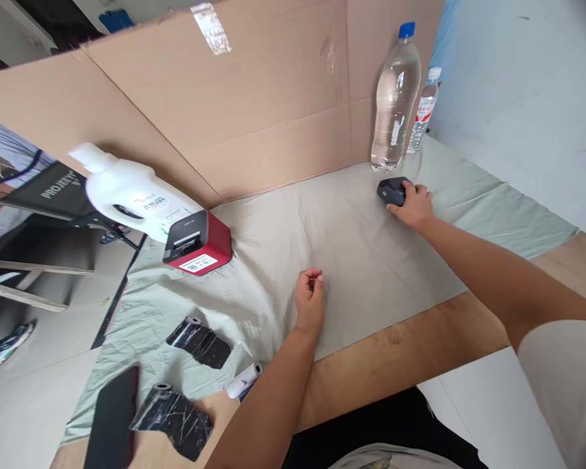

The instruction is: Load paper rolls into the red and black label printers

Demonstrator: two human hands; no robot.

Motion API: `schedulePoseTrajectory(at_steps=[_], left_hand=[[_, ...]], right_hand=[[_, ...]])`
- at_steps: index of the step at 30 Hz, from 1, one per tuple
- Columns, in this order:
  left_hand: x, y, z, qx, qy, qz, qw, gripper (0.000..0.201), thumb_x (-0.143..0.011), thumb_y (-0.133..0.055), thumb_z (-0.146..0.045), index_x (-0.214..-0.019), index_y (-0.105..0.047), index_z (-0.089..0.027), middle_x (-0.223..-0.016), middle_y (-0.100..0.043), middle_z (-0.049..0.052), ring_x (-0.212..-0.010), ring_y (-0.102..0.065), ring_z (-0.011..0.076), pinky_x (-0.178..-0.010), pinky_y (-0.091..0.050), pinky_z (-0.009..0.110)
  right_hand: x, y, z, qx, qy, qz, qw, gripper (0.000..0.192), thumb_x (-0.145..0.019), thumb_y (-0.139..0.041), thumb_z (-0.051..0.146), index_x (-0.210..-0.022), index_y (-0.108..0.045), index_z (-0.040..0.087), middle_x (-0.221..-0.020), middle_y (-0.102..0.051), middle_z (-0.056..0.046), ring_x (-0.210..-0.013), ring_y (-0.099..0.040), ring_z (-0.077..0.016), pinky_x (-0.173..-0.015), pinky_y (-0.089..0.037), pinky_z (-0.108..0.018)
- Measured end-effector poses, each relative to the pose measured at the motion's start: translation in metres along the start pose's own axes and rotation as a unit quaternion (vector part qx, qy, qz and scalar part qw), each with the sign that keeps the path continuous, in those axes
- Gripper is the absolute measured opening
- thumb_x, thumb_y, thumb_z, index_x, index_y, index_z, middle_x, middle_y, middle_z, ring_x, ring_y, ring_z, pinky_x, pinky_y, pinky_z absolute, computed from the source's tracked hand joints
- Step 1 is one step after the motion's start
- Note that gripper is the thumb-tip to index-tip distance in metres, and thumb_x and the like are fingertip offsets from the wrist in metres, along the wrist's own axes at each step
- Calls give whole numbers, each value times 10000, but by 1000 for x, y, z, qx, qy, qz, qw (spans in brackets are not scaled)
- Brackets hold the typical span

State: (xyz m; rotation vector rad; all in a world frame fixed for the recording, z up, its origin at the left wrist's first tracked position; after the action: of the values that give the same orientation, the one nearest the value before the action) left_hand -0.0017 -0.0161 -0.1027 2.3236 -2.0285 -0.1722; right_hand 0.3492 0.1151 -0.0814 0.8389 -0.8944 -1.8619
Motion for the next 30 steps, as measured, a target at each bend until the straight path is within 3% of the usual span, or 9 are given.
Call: schedulePoseTrajectory(at_steps=[4, 8, 10, 12, 15, 17, 20, 25, 30], left_hand=[[0, -5, -6, 129, 19, 44, 991, 345, -786, -715, -500, -998, -642, -238, -1093, -636, 79, -954, -633, 209, -892, -495, 372], [1, -14, -11, 316, 121, 121, 933, 571, -816, -640, -634, -1297, -535, -345, -1393, -554, 80, -1084, -660, 241, -949, -507, 438], [0, -14, -13, 352, 134, 110, 920, 584, -848, -578, -665, -1328, -523, -336, -1386, -582, 75, -1186, -626, 255, -1010, -487, 436], [-3, -7, -11, 354, 115, 53, 927, 551, -855, -600, -625, -1299, -549, -303, -1322, -633, 65, -1222, -609, 248, -1039, -478, 404], [-7, 1, -7, 338, 85, -5, 937, 526, -832, -674, -528, -1279, -563, -275, -1229, -677, 49, -1176, -635, 234, -1044, -482, 387], [-8, 0, -5, 336, 80, 18, 938, 526, -835, -670, -522, -1276, -581, -249, -1207, -690, 60, -1185, -635, 242, -1063, -473, 397], [-4, -5, -5, 330, 88, 62, 938, 545, -826, -687, -523, -1289, -601, -248, -1250, -684, 70, -1267, -594, 264, -1120, -428, 417], [-1, -4, 0, 294, 122, 52, 947, 586, -775, -777, -464, -1302, -608, -271, -1399, -609, 50, -1401, -477, 279, -1206, -334, 418], [-9, -5, 4, 324, 151, 91, 930, 545, -838, -693, -531, -1315, -605, -283, -1406, -611, 43, -1409, -472, 285, -1213, -337, 448]], right_hand=[[70, 3, 65, -55, 128, 69, 988, 862, -751, -686, 548, -1492, -392, 219, -1424, -408, -193, -1302, -408, -425, -1105, -359, -617], [166, -3, 132, -79, 242, 72, 964, 822, -785, -672, 501, -1506, -378, 236, -1494, -376, -189, -1323, -401, -431, -1106, -348, -637], [206, -10, 152, -67, 263, 99, 957, 823, -781, -683, 468, -1505, -385, 212, -1528, -340, -198, -1323, -400, -437, -1097, -351, -641], [229, -16, 161, -78, 273, 138, 949, 840, -764, -700, 520, -1483, -420, 188, -1540, -322, -217, -1338, -392, -446, -1092, -360, -640], [223, -15, 157, -189, 242, 154, 939, 667, -826, -604, 613, -1344, -541, 197, -1400, -491, -203, -1283, -486, -375, -1072, -412, -591], [201, -15, 145, -289, 156, 137, 935, 569, -883, -512, 623, -1281, -552, 218, -1278, -583, -164, -1190, -564, -306, -1039, -460, -539], [178, -27, 132, -383, 49, 171, 906, 690, -845, -538, 663, -1365, -458, 217, -1349, -554, -172, -1188, -586, -275, -1025, -493, -480], [191, -51, 132, -408, 102, 247, 873, 1107, -674, -750, 651, -1538, -221, 204, -1476, -455, -185, -1342, -494, -316, -1132, -410, -513], [194, -53, 127, -396, 122, 268, 870, 1181, -652, -795, 556, -1575, -140, 215, -1502, -441, -180, -1377, -467, -333, -1167, -361, -550]])
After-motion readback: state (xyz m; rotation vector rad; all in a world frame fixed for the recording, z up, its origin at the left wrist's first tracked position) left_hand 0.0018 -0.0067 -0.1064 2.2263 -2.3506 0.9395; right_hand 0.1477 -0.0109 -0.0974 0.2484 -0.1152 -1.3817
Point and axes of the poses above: each hand's wrist, its own x-axis away from the middle knuckle, its own y-axis out of the back of the hand, z = x × y, the point moved 4 cm from there along -x, towards the middle knuckle
